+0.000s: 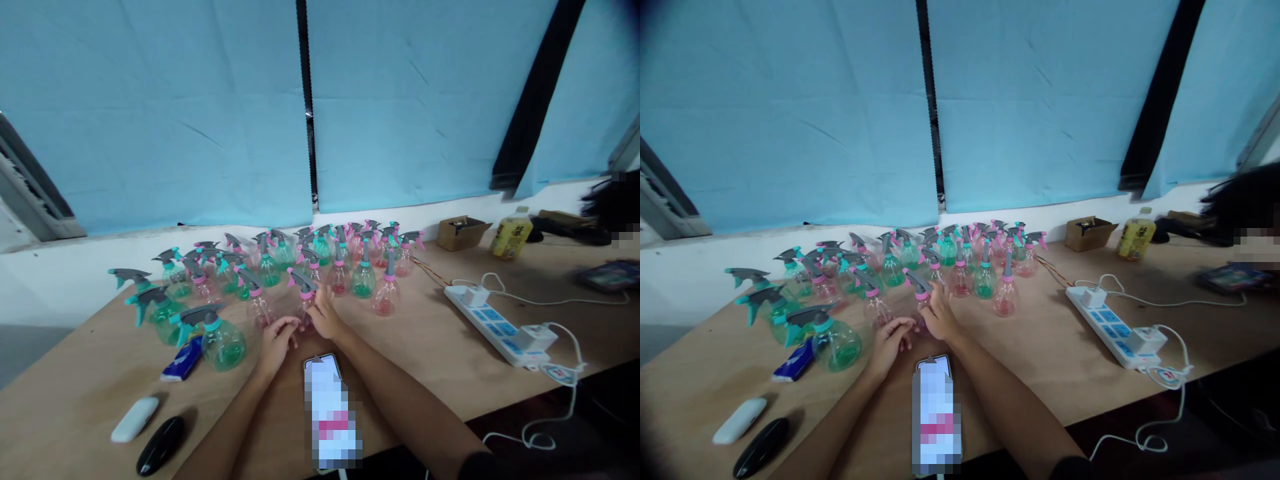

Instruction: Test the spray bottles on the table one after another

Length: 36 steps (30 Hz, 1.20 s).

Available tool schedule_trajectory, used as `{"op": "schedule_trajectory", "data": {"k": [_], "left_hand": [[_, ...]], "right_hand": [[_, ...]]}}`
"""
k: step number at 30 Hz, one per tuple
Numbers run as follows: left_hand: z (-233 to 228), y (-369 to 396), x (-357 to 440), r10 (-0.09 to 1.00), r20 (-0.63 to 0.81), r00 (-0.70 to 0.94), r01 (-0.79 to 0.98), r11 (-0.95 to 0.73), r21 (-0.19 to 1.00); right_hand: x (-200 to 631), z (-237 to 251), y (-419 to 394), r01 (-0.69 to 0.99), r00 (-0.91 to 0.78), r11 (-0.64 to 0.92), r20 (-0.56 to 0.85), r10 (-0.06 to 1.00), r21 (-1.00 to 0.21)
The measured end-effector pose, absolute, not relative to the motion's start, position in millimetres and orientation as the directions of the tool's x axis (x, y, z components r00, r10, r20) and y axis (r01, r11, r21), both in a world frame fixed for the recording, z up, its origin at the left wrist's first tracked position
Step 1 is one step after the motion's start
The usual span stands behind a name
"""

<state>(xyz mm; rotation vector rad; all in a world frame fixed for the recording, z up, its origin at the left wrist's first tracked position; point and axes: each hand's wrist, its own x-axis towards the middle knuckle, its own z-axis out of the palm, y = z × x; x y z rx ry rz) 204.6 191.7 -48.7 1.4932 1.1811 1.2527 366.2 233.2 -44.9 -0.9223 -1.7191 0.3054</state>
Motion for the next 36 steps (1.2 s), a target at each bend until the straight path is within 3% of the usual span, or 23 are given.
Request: {"op": "schedule_trajectory", "data": {"k": [6, 13, 26, 31, 36], "left_hand": [[-50.5, 194.3, 203.8, 0.975, 0.219, -0.03, 0.164, -0.211, 0.964], [-53.5, 195.7, 202.2, 0.979, 0.202, -0.023, 0.213, -0.192, 0.958], [-54.1, 198.8, 202.5, 0.988, 0.154, 0.035, 0.179, -0.157, 0.971], [-56.9, 201.5, 202.4, 0.991, 0.125, 0.035, 0.183, -0.13, 0.974], [-60.8, 204.3, 200.6, 0.99, 0.127, 0.056, 0.18, -0.135, 0.974]], "right_hand": [[359.0, -48.0, 233.6, 0.589, -0.129, 0.554, 0.608, 0.783, -0.588], [357.3, -49.1, 238.6, 0.419, -0.216, 0.696, 0.681, 0.7, -0.583], [361.5, -54.5, 238.3, 0.325, -0.218, 0.593, 0.552, 0.805, -0.737], [359.9, -50.1, 242.2, 0.369, -0.162, 0.657, 0.65, 0.742, -0.658], [367.7, -39.4, 250.9, 0.542, 0.038, 0.625, 0.76, 0.649, -0.561]]}}
